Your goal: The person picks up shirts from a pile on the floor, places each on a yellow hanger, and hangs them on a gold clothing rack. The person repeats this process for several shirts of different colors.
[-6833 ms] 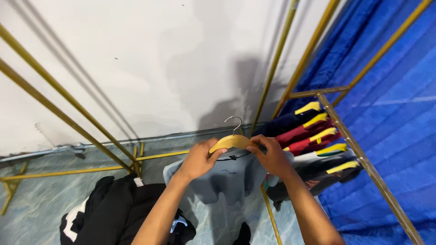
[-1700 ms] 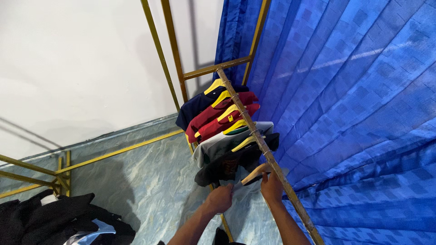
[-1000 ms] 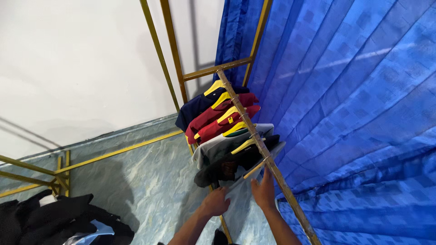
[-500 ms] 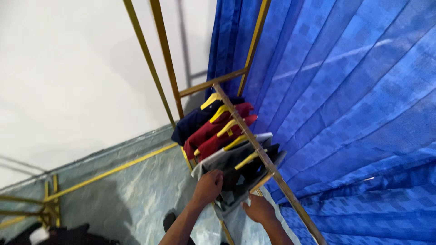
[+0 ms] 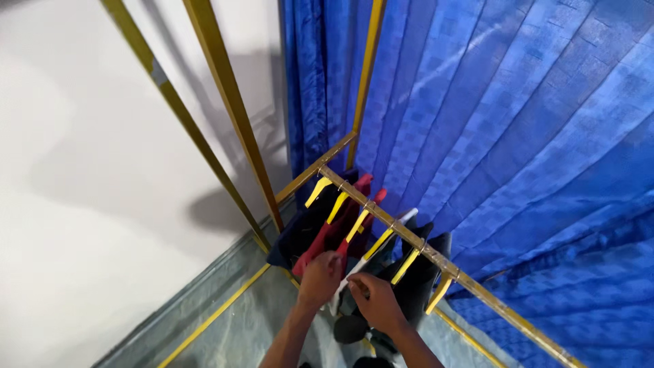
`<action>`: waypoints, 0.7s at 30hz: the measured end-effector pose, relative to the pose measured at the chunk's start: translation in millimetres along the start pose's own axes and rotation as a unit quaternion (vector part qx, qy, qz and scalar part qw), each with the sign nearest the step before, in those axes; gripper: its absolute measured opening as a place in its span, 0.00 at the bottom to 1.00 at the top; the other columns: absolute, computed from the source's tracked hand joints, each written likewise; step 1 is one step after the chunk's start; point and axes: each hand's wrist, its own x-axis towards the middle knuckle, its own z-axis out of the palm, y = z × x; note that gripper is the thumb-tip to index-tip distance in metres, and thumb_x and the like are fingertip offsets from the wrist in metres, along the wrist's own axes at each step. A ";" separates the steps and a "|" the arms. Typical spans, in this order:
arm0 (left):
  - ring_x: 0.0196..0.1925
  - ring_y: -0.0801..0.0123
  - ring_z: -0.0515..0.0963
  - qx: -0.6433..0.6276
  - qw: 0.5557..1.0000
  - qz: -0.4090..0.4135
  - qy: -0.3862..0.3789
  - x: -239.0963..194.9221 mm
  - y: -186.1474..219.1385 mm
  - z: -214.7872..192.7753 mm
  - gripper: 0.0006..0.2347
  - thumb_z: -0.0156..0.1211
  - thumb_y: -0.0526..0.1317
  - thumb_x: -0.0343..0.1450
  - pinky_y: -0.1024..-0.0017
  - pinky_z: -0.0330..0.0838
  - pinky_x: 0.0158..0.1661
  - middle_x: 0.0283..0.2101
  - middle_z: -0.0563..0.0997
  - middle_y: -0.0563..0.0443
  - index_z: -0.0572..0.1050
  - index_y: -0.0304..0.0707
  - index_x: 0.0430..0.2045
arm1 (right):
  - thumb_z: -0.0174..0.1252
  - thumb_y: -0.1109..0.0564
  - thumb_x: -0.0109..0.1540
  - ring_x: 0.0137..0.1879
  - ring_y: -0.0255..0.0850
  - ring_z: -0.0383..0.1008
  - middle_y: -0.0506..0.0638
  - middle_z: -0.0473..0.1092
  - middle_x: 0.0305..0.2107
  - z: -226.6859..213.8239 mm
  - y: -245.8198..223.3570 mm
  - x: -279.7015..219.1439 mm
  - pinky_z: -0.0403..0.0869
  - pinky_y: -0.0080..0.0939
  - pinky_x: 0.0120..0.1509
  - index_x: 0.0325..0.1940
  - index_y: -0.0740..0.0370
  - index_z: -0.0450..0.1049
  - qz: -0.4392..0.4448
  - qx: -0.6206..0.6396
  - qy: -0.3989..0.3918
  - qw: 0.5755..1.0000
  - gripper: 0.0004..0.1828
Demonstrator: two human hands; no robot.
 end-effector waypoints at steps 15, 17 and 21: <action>0.69 0.44 0.64 0.280 0.905 0.307 -0.090 215.2 -9.9 -27.1 0.31 0.65 0.34 0.58 0.56 0.58 0.66 0.63 0.68 0.35 0.65 0.30 0.59 | 0.60 0.58 0.62 0.39 0.46 0.83 0.56 0.79 0.35 -3.2 -23.3 74.5 0.78 0.42 0.43 0.46 0.62 0.79 -0.027 -0.065 0.091 0.993 0.10; 0.72 0.48 0.59 0.364 0.873 0.288 -0.152 239.0 -16.6 -20.3 0.33 0.68 0.35 0.59 0.56 0.52 0.68 0.66 0.66 0.38 0.64 0.33 0.62 | 0.59 0.58 0.62 0.39 0.47 0.83 0.55 0.80 0.35 -9.9 -24.4 89.9 0.78 0.42 0.44 0.46 0.62 0.79 -0.029 -0.072 0.094 0.992 0.10; 0.69 0.54 0.65 0.432 0.814 0.363 -0.138 290.6 -30.5 -7.2 0.31 0.70 0.32 0.56 0.59 0.55 0.67 0.64 0.70 0.43 0.70 0.40 0.58 | 0.61 0.58 0.62 0.42 0.48 0.83 0.55 0.79 0.37 -13.8 -29.8 111.4 0.78 0.44 0.44 0.44 0.63 0.80 -0.072 -0.081 0.105 0.988 0.09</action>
